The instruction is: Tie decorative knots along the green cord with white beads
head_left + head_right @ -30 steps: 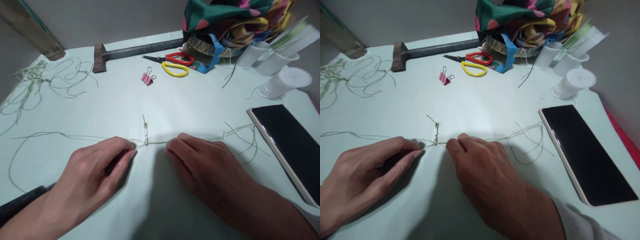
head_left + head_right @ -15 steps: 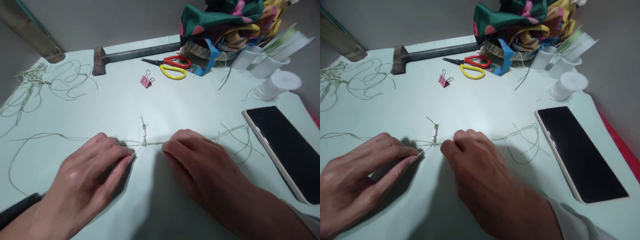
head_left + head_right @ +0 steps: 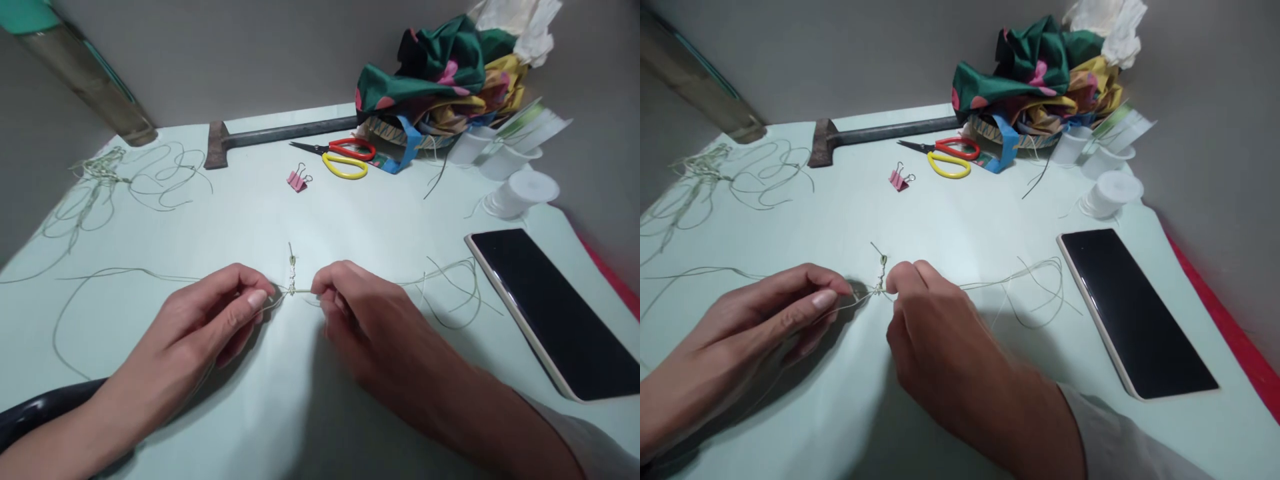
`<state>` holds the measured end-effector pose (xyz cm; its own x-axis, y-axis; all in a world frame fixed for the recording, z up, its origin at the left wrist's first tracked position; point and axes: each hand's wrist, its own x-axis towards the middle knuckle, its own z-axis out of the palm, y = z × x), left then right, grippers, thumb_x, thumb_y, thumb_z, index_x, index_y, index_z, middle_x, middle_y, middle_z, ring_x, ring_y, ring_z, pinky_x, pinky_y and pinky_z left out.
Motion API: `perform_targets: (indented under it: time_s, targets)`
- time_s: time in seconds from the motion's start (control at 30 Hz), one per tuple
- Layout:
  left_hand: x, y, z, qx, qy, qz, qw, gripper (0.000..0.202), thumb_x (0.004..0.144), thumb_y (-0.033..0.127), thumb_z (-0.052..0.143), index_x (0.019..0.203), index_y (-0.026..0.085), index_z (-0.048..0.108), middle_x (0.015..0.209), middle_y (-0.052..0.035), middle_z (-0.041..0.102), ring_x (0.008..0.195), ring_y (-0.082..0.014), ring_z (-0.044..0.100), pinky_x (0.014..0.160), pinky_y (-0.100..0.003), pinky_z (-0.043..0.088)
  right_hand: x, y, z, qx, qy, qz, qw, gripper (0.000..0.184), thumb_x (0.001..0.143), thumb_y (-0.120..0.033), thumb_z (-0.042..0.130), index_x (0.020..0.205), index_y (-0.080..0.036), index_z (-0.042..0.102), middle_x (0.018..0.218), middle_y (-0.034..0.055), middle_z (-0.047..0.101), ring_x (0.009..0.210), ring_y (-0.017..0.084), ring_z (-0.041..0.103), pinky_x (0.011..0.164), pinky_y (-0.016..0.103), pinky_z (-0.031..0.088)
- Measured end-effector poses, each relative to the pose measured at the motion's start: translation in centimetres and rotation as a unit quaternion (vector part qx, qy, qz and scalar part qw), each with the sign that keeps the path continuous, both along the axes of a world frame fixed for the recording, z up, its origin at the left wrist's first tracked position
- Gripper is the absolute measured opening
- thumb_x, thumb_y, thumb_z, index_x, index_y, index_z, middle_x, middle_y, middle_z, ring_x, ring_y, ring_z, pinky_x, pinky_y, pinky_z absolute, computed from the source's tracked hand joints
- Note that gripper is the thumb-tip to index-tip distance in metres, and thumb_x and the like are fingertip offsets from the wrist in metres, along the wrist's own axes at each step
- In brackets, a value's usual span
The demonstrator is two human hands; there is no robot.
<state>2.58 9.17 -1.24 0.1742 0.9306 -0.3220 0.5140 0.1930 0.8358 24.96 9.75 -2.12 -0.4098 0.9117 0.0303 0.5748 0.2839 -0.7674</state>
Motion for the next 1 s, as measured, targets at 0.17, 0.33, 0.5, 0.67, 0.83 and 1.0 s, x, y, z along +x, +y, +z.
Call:
perform_targets:
  time_s: [0.17,0.33,0.5,0.67,0.83,1.0]
  targets:
    - [0.3,0.5,-0.2,0.024,0.014,-0.007,1.0,0.029,0.102,0.053,0.054,0.107,0.026,0.065,0.069,0.0025,0.06,0.059,-0.0148,0.053,0.052,-0.025,0.041,-0.7,0.8,0.3,-0.066,-0.039,0.01,0.997,0.021,0.098,-0.008,0.042,0.092,-0.018,0.06,0.078,-0.0011,0.06,0.069,0.014,0.051,0.067,0.028,0.04]
    - [0.5,0.7,-0.5,0.107,0.17,-0.129,0.971,0.031,0.105,0.045,0.043,0.122,0.026,0.059,0.067,0.0035,0.066,0.056,-0.0171,0.058,0.054,-0.028,0.043,-1.5,1.3,-0.1,-0.076,-0.15,0.057,0.984,0.024,0.1,-0.008,0.043,0.109,-0.017,0.064,0.091,0.0042,0.067,0.078,0.018,0.056,0.073,0.033,0.039]
    - [0.7,1.1,-0.8,0.151,0.226,-0.184,0.944,0.026,0.103,0.036,0.039,0.115,0.023,0.058,0.05,0.0075,0.053,0.041,-0.0161,0.048,0.045,-0.027,0.034,-1.8,1.4,-0.2,-0.046,-0.204,0.059,0.976,0.017,0.095,-0.009,0.053,0.104,-0.019,0.063,0.077,-0.0005,0.057,0.064,0.016,0.041,0.062,0.032,0.03]
    - [0.5,2.0,-0.9,0.187,0.229,-0.182,0.938,0.021,0.101,0.034,0.043,0.098,0.023,0.062,0.046,0.0084,0.048,0.037,-0.0133,0.04,0.043,-0.026,0.031,-1.6,1.5,-0.6,-0.001,-0.199,0.07,0.978,0.01,0.094,-0.01,0.058,0.096,-0.019,0.059,0.069,-0.0055,0.044,0.058,0.013,0.026,0.055,0.031,0.024]
    - [0.5,2.1,-1.1,0.211,0.223,-0.186,0.933,0.026,0.103,0.034,0.041,0.085,0.023,0.057,0.05,0.0068,0.046,0.042,-0.0127,0.034,0.044,-0.028,0.03,-1.4,1.2,-1.6,0.065,-0.158,0.055,0.984,0.026,0.102,-0.013,0.048,0.079,-0.02,0.054,0.064,-0.0067,0.033,0.056,0.013,0.022,0.054,0.031,0.021]
    - [0.1,1.7,-1.4,0.229,0.232,-0.187,0.927,0.026,0.107,0.035,0.041,0.088,0.022,0.054,0.07,0.0012,0.059,0.054,-0.0147,0.051,0.054,-0.03,0.04,-1.6,1.3,-1.7,0.072,-0.132,0.045,0.988,0.022,0.1,-0.009,0.049,0.081,-0.02,0.054,0.077,-0.0027,0.046,0.064,0.013,0.034,0.06,0.031,0.028]
